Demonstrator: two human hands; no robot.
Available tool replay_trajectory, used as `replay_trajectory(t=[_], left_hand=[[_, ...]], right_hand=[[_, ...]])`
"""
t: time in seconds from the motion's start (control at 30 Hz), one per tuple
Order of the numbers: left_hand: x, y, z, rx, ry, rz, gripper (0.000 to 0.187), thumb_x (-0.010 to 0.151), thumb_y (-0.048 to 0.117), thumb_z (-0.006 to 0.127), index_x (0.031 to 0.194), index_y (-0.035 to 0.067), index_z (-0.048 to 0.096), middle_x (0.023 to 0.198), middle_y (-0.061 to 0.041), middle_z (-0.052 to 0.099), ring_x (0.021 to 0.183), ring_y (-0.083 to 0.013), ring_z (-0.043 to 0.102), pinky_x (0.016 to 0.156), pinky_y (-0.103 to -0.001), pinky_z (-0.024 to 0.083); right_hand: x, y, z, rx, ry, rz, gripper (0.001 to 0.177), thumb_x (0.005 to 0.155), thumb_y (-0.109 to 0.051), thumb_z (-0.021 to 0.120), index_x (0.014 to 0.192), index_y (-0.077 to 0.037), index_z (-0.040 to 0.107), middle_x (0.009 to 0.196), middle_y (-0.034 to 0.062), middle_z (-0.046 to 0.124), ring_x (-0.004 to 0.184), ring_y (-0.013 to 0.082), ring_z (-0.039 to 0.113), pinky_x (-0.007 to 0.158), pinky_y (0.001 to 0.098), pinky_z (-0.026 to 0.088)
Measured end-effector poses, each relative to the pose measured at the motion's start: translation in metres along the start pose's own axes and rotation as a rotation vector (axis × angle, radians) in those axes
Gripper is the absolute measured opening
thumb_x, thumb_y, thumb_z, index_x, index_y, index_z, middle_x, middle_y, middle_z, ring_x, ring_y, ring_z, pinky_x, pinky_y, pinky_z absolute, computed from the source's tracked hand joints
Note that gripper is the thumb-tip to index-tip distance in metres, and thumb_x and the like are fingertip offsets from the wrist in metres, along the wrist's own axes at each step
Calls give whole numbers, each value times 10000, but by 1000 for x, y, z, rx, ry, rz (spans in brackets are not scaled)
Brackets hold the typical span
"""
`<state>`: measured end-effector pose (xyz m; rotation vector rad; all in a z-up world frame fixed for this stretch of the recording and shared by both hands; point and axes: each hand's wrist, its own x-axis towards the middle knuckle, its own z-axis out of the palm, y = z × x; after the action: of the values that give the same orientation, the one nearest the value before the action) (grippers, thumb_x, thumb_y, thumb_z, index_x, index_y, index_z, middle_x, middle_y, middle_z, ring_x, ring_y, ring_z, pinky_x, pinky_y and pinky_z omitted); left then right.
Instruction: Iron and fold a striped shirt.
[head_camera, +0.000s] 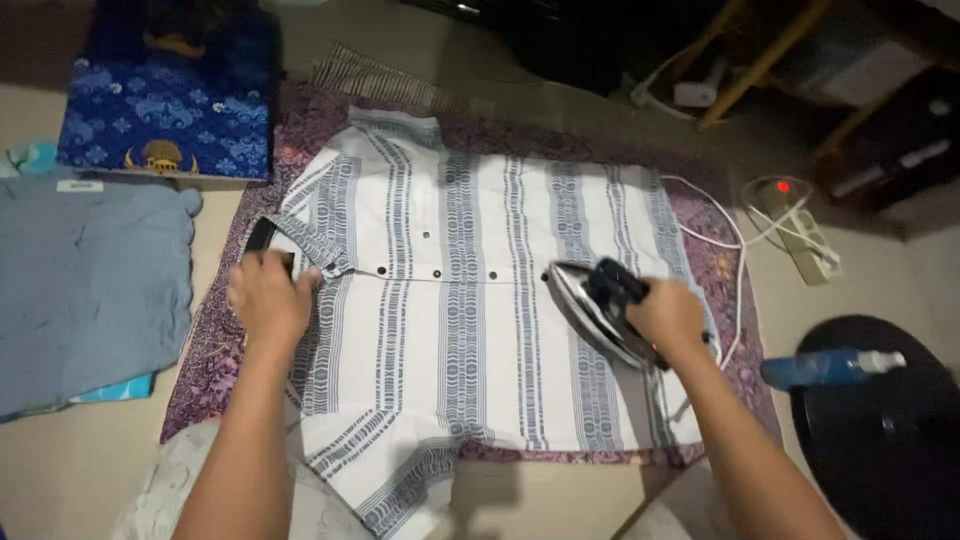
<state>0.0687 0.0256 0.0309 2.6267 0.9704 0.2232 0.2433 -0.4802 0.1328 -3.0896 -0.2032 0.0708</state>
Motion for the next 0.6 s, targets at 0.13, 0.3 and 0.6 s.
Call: replay_trajectory(t=[0.13,0.3,0.6], left_hand=[[59,-31,51,-147,254,73,560,929,359,795,1260,-33,569,1275,-291,561,1223,-479,481,1031,-581,395],[84,-32,30,-165,251,0,664,794,172,807,1367,-19,532,1278,-312,549,1168,-510,473,958,-591,401],[106,-57,19,-390,183,21,226,857,103,770,1055,45,677,977,-240,673,955,-454,642,845,-521,505]], right_hand=[[71,-62,11,-23,-59,-192,372,710,-220,744,1077,-205,801,888,160,768,807,359,752,780,470,601],[154,-118,27,-131,-138,-312,373,688,-209,768,1060,-199,790,920,158,766,852,359,741,803,464,594],[193,-149,45,-93,-216,-549,456,638,-287,843,1071,-148,807,944,161,775,812,348,752,806,459,594]])
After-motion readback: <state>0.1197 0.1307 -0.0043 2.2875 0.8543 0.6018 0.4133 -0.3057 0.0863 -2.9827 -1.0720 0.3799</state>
